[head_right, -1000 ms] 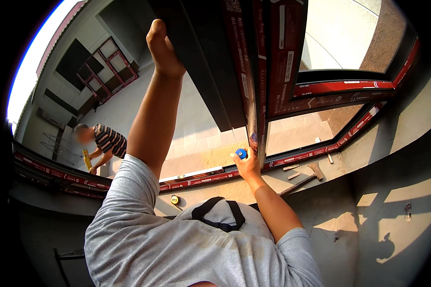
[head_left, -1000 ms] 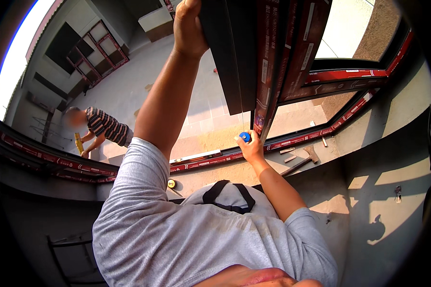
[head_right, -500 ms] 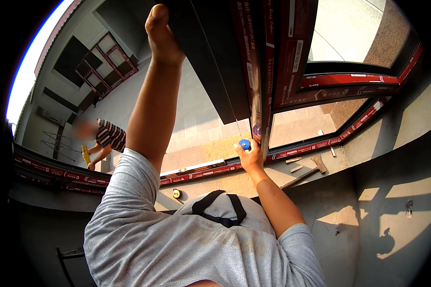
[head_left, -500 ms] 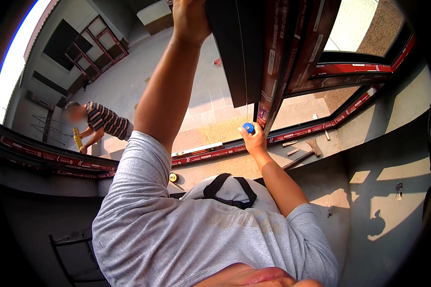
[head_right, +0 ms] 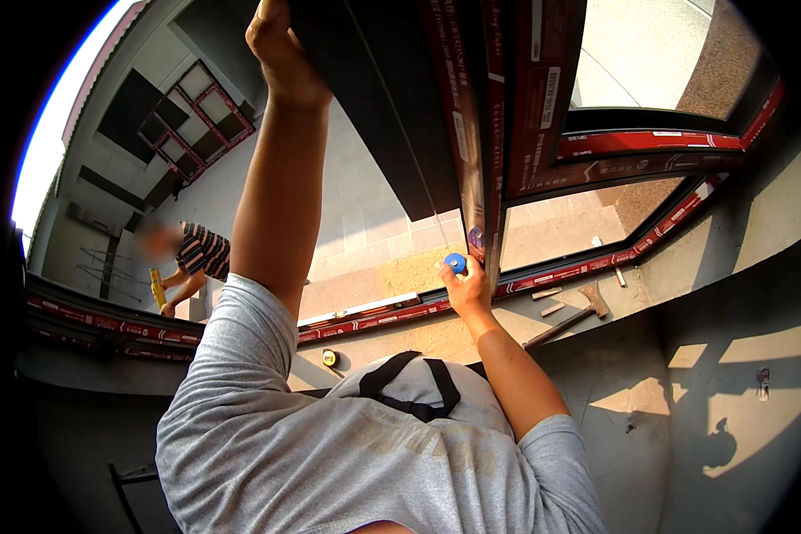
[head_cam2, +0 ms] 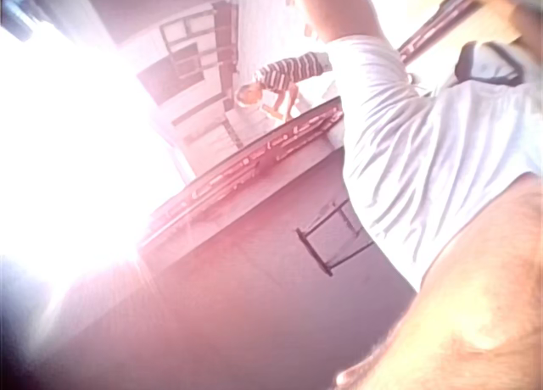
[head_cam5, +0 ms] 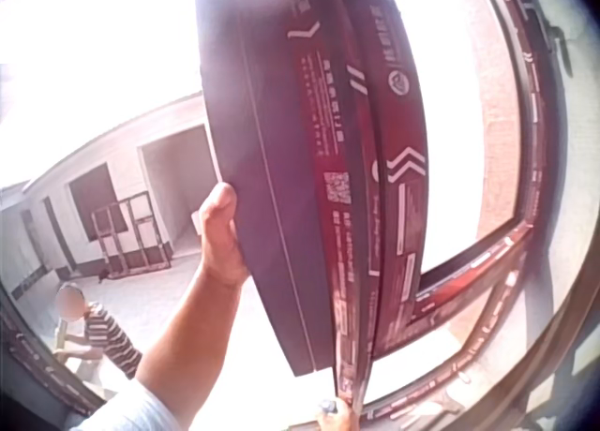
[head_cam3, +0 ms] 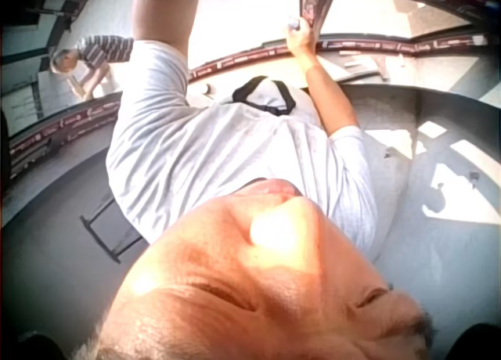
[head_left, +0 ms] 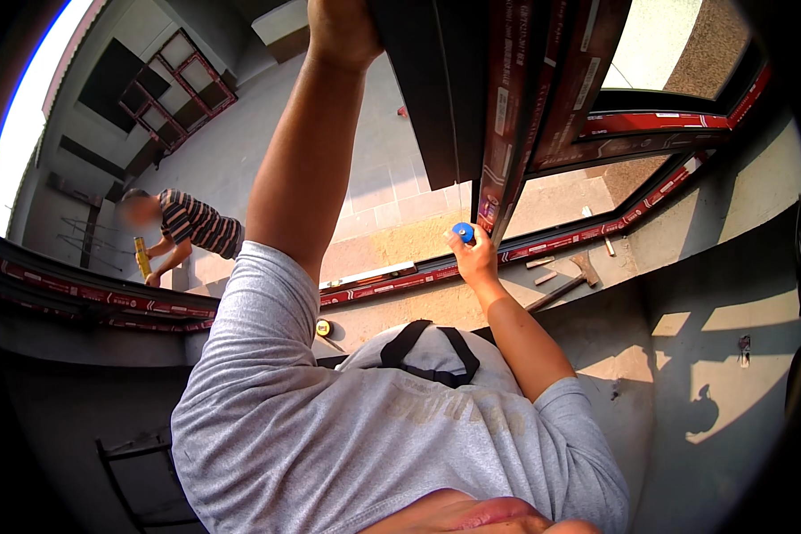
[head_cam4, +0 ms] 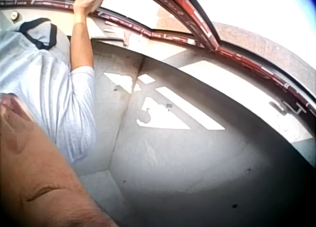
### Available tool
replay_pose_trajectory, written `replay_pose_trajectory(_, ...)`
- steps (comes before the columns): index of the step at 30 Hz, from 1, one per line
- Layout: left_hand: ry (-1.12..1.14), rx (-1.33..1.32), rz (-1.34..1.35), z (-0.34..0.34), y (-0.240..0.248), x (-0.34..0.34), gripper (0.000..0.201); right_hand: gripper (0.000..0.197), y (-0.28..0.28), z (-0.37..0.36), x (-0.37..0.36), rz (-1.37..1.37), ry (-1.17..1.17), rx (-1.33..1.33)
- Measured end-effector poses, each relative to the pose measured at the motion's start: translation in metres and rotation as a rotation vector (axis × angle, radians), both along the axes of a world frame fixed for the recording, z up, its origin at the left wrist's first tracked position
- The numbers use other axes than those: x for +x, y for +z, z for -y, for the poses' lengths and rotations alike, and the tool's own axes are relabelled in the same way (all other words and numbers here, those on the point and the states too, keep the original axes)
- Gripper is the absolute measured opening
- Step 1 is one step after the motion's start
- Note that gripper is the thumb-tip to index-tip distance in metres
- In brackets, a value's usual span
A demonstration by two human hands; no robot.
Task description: The person installs a window frame by positioning a metal profile into the opening, tapping it with a hammer, and using a plumb line to check alignment. The person repeatedly adjusts the frame and uses a ladder to reach higher sections.
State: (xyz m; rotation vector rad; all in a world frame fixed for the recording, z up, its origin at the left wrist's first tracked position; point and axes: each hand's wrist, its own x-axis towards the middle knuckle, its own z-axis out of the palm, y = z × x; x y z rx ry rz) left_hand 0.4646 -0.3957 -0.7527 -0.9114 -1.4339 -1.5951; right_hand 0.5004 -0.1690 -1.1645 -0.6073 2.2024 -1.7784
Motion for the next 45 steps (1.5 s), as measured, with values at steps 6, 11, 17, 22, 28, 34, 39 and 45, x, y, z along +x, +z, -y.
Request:
replay_pose_trajectory(6,0.085,-0.070,-0.008,-0.015,0.007,0.007,0.041,0.054,0.005,0.000,0.002,-0.021,0.002,-0.054)
replay_pose_trajectory(11,0.010,0.034,0.054,-0.015,0.001,0.003,0.052,0.054,0.006,0.002,0.003,0.020,0.003,-0.064)
replay_pose_trajectory(17,-0.151,-0.001,0.194,-0.013,0.007,0.006,0.061,0.053,0.004,0.003,0.002,0.019,0.002,-0.039)
replay_pose_trajectory(22,-0.065,0.107,0.245,-0.030,0.010,0.013,0.058,0.052,0.000,0.002,0.001,-0.008,-0.010,-0.040)
replay_pose_trajectory(28,-0.124,0.037,0.249,-0.011,0.008,0.009,0.058,0.053,0.005,0.001,0.002,-0.019,-0.018,-0.016)
replay_pose_trajectory(34,-0.136,0.104,0.263,-0.021,0.008,0.011,0.059,0.054,0.003,0.002,0.003,-0.021,-0.026,-0.055)
replay_pose_trajectory(39,-0.110,0.095,0.239,-0.020,0.008,0.011,0.059,0.055,0.003,-0.002,0.003,-0.018,-0.008,-0.031)
replay_pose_trajectory(45,-0.078,0.084,0.208,-0.013,0.006,0.008,0.056,0.063,-0.008,-0.013,0.005,0.016,0.000,-0.040)
